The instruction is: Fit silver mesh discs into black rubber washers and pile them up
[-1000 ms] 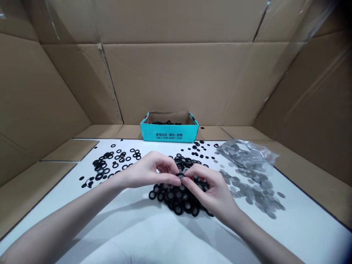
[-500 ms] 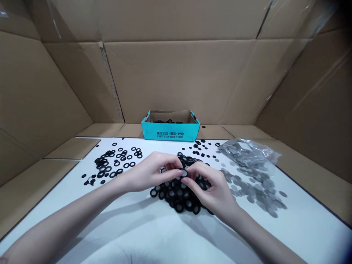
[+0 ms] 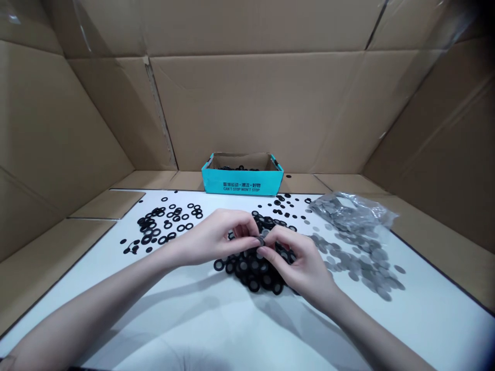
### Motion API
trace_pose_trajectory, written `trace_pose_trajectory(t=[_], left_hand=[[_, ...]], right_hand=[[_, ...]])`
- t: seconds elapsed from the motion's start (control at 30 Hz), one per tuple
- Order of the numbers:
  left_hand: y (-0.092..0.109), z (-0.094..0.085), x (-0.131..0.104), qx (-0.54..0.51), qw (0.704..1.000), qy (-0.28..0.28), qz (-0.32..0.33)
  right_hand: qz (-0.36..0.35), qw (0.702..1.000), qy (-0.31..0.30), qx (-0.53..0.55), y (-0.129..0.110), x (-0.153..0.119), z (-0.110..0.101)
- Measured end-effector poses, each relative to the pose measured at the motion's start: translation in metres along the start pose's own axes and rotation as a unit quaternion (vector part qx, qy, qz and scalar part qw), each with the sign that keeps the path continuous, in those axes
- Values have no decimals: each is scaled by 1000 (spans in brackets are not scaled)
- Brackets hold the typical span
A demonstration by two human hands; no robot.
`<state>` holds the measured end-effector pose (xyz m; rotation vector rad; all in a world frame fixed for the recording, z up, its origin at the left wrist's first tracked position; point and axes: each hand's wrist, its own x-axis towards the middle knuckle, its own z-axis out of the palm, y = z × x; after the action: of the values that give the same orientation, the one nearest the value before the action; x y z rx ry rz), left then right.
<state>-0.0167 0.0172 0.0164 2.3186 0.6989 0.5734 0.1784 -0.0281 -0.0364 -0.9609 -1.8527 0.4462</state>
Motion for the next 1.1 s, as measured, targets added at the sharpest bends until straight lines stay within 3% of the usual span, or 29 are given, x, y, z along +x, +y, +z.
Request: trace_pose_trajectory(t=[0.33, 0.53, 0.9, 1.1], left_hand=[[4, -7, -1, -3, 996, -83, -18], [0, -8, 0, -14, 994, -103, -21], [3, 0, 1, 102, 993, -55, 0], [0, 3, 2, 6, 1000, -3, -3]], right_hand=[[-20, 997, -74, 30, -1, 3, -11], [-11, 996, -88, 31, 2, 3, -12], [-19, 998, -57, -32, 7, 1, -5], [-11, 999, -33, -40, 6, 2, -9]])
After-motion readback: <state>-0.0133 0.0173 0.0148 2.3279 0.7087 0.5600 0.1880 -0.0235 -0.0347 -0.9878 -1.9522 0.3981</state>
